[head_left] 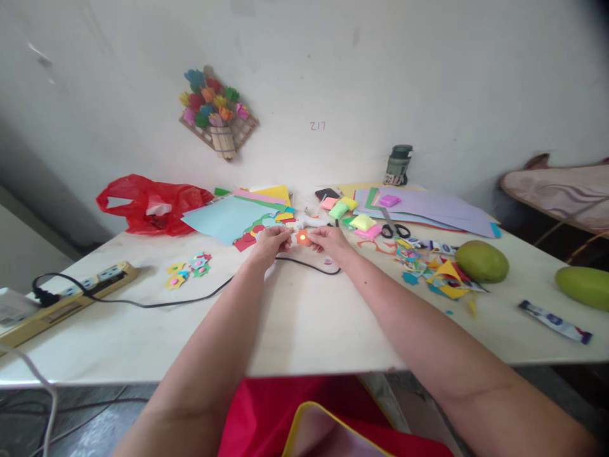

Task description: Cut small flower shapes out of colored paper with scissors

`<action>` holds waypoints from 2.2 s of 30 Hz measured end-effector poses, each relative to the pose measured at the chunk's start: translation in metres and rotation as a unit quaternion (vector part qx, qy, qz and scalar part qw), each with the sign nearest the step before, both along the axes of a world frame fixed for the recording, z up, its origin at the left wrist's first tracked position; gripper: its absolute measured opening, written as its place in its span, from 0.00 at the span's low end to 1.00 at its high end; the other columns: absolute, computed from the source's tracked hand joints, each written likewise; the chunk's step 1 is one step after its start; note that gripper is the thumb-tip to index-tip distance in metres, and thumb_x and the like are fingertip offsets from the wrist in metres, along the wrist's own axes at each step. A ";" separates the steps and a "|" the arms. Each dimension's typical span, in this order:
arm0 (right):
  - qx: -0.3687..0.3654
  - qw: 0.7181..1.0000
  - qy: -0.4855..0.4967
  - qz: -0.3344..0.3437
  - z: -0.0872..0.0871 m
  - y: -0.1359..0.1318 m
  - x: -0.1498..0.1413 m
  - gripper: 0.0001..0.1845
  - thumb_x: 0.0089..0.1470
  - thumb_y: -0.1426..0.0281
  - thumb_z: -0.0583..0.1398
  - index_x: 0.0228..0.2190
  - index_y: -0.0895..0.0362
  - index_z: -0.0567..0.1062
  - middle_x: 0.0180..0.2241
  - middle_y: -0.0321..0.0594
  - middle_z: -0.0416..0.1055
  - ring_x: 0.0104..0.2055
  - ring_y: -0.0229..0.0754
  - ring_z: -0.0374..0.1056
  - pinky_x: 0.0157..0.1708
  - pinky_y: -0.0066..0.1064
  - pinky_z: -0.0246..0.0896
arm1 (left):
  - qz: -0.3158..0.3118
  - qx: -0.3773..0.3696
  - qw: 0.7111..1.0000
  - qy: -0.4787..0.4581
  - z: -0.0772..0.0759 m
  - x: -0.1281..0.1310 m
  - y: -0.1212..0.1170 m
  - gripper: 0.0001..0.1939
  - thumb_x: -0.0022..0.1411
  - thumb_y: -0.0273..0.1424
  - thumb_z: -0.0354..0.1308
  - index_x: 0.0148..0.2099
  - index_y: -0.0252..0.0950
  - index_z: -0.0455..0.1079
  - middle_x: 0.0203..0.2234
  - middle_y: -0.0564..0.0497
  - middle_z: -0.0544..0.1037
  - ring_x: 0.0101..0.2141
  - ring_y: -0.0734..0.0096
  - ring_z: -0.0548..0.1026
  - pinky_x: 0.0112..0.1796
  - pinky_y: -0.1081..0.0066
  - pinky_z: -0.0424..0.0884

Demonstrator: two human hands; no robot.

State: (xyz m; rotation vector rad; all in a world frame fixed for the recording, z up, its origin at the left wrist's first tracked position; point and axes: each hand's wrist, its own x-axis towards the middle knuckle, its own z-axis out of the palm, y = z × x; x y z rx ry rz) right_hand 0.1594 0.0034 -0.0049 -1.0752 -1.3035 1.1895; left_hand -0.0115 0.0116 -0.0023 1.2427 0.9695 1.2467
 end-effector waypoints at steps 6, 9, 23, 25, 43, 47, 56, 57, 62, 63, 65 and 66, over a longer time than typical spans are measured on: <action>-0.011 1.000 -0.011 0.012 0.000 -0.002 -0.002 0.08 0.48 0.77 0.61 0.20 0.61 0.72 0.16 0.34 0.70 0.16 0.28 0.59 0.18 0.21 0.55 | 0.004 0.026 0.998 0.057 -0.006 0.007 0.002 0.18 0.44 0.42 0.66 0.26 0.32 0.68 0.16 0.56 0.66 0.17 0.82 0.62 0.21 0.77 0.63; -0.007 1.000 -0.026 0.011 0.000 -0.002 -0.003 0.08 0.47 0.77 0.62 0.19 0.60 0.72 0.15 0.33 0.70 0.15 0.28 0.59 0.19 0.21 0.55 | -0.002 0.035 0.994 0.103 -0.007 0.009 0.002 0.18 0.42 0.41 0.68 0.24 0.32 0.67 0.15 0.57 0.64 0.17 0.82 0.61 0.21 0.76 0.62; -0.024 1.000 -0.005 -0.015 -0.001 0.003 0.000 0.07 0.48 0.75 0.62 0.21 0.60 0.71 0.17 0.33 0.70 0.17 0.28 0.60 0.18 0.20 0.56 | 0.037 0.068 0.993 0.085 0.002 -0.001 0.001 0.19 0.57 0.41 0.57 0.23 0.35 0.58 0.15 0.57 0.63 0.14 0.83 0.57 0.19 0.76 0.65; -0.021 0.999 -0.009 -0.022 0.000 0.003 -0.001 0.06 0.48 0.74 0.62 0.22 0.59 0.71 0.19 0.34 0.71 0.18 0.29 0.61 0.18 0.20 0.56 | 0.054 0.057 0.996 0.034 0.008 -0.003 -0.001 0.18 0.57 0.41 0.57 0.24 0.35 0.57 0.15 0.57 0.63 0.15 0.82 0.59 0.18 0.77 0.64; -0.019 0.992 -0.096 0.075 0.025 -0.006 -0.106 0.11 0.50 0.76 0.59 0.18 0.58 0.69 0.18 0.34 0.69 0.18 0.30 0.60 0.16 0.22 0.54 | 0.415 -0.026 0.840 -0.349 0.076 -0.065 -0.054 0.11 0.64 0.27 0.46 0.28 0.36 0.56 0.14 0.60 0.58 0.13 0.86 0.56 0.18 0.83 0.59; -0.005 0.984 -0.140 0.108 0.017 -0.002 -0.145 0.08 0.49 0.75 0.60 0.20 0.58 0.70 0.19 0.34 0.71 0.18 0.30 0.62 0.19 0.22 0.55 | 0.449 -0.017 0.818 -0.360 0.067 -0.097 -0.066 0.12 0.63 0.25 0.45 0.26 0.36 0.54 0.14 0.60 0.57 0.13 0.86 0.57 0.19 0.84 0.60; 0.057 0.932 -0.333 0.134 0.019 -0.002 -0.205 0.02 0.42 0.72 0.63 0.22 0.54 0.77 0.27 0.38 0.77 0.30 0.41 0.71 0.28 0.28 0.59 | 0.486 -0.020 0.802 -0.347 0.059 -0.138 -0.068 0.09 0.55 0.22 0.42 0.24 0.37 0.49 0.13 0.59 0.58 0.12 0.85 0.57 0.19 0.82 0.59; 0.060 0.924 -0.353 0.136 0.021 -0.003 -0.208 0.02 0.41 0.72 0.63 0.23 0.53 0.77 0.29 0.39 0.77 0.32 0.43 0.71 0.30 0.29 0.60 | 0.479 -0.019 0.817 -0.321 0.057 -0.140 -0.066 0.10 0.54 0.23 0.43 0.24 0.37 0.48 0.13 0.59 0.57 0.12 0.85 0.56 0.19 0.82 0.59; 0.086 0.905 -0.397 0.125 0.022 -0.002 -0.214 0.07 0.42 0.73 0.62 0.28 0.53 0.78 0.39 0.42 0.77 0.42 0.47 0.70 0.36 0.31 0.59 | 0.450 -0.007 0.856 -0.256 0.055 -0.132 -0.055 0.12 0.56 0.26 0.45 0.24 0.37 0.46 0.14 0.60 0.56 0.12 0.86 0.55 0.20 0.82 0.60; 0.092 0.906 -0.395 0.121 0.021 -0.002 -0.213 0.07 0.44 0.73 0.61 0.28 0.53 0.78 0.39 0.42 0.77 0.42 0.47 0.70 0.36 0.31 0.59 | 0.450 -0.009 0.853 -0.265 0.055 -0.125 -0.054 0.11 0.57 0.26 0.45 0.24 0.37 0.46 0.14 0.60 0.56 0.12 0.86 0.55 0.20 0.82 0.60; 0.099 0.912 -0.383 0.108 0.016 0.001 -0.208 0.07 0.46 0.72 0.58 0.27 0.53 0.78 0.37 0.42 0.77 0.40 0.45 0.70 0.35 0.30 0.58 | 0.444 -0.019 0.845 -0.299 0.057 -0.107 -0.050 0.12 0.60 0.26 0.43 0.25 0.37 0.48 0.14 0.60 0.55 0.13 0.86 0.55 0.20 0.82 0.59; 0.105 0.917 -0.370 0.103 0.014 0.002 -0.204 0.08 0.48 0.72 0.57 0.26 0.54 0.77 0.35 0.42 0.76 0.39 0.44 0.69 0.34 0.30 0.58 | 0.428 -0.031 0.845 -0.321 0.058 -0.097 -0.048 0.12 0.62 0.27 0.42 0.25 0.37 0.49 0.14 0.60 0.55 0.13 0.85 0.54 0.20 0.82 0.58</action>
